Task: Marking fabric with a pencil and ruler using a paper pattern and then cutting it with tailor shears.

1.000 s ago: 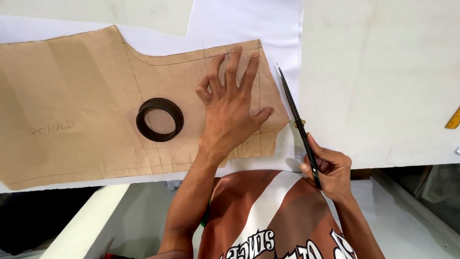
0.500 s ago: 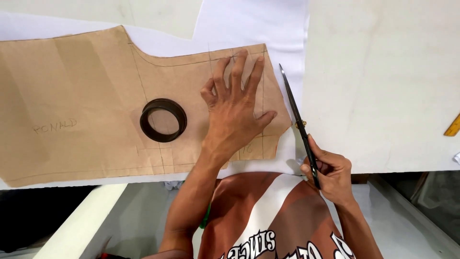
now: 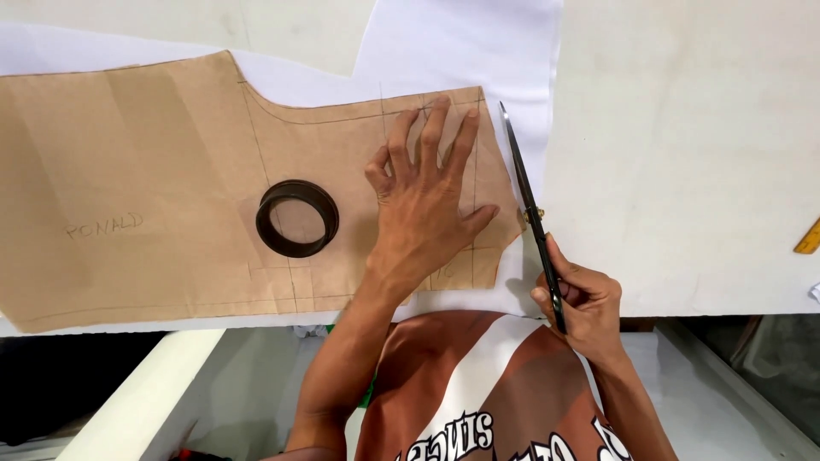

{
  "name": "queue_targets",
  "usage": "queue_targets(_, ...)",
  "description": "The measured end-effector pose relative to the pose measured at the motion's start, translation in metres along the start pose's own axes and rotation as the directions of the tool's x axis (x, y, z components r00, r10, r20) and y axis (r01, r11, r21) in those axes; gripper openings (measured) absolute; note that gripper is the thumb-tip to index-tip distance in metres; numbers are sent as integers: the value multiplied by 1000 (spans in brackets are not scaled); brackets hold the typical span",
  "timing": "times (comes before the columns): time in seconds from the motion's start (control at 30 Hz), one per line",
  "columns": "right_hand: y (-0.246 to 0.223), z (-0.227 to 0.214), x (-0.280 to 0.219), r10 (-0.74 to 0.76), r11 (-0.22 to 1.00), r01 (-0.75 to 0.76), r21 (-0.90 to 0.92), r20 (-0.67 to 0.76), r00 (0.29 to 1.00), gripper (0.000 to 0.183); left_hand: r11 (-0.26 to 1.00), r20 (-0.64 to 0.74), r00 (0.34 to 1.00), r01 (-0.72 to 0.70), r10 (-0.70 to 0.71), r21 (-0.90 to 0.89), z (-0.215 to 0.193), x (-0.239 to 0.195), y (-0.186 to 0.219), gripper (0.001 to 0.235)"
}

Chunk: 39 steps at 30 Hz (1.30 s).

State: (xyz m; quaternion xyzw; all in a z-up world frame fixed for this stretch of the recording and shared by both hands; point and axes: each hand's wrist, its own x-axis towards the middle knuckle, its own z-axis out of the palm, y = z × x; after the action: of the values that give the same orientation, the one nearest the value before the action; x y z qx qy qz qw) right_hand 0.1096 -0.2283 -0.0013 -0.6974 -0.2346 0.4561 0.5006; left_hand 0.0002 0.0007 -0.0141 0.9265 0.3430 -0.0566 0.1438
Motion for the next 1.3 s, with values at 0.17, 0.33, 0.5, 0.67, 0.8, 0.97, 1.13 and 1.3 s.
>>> queue_targets(0.17,-5,0,1,62,995,-64,77,17,998,65,1000,-9,1000,5,-5,2,-1,0,0,115)
queue_targets(0.33,-1,-3,6,48,999,-47,24,-39,998,64,1000,0,1000,8,-8,-1,-1,0,0,113)
queue_targets(0.5,-3,-1,13,50,999,-50,19,-25,998,65,1000,4,1000,16,-16,-18,0,0,1,111)
queue_targets(0.67,-6,-1,17,0,1000,0,9,24,1000,66,1000,11,1000,8,-8,19,0,1,0,111)
queue_targets(0.8,-7,-2,18,14,1000,-15,20,26,1000,65,1000,4,1000,12,-12,9,1,1,0,110)
queue_targets(0.97,-7,-2,17,55,998,-55,-6,3,998,64,1000,2,1000,24,-24,13,2,0,1,108)
queue_targets(1.13,-6,-4,17,64,998,-64,-12,-19,998,65,1000,-2,1000,28,-28,-5,6,0,1,115)
queue_targets(1.3,-4,-4,20,54,998,-55,-27,-14,998,65,1000,7,1000,17,-17,20,5,0,0,114)
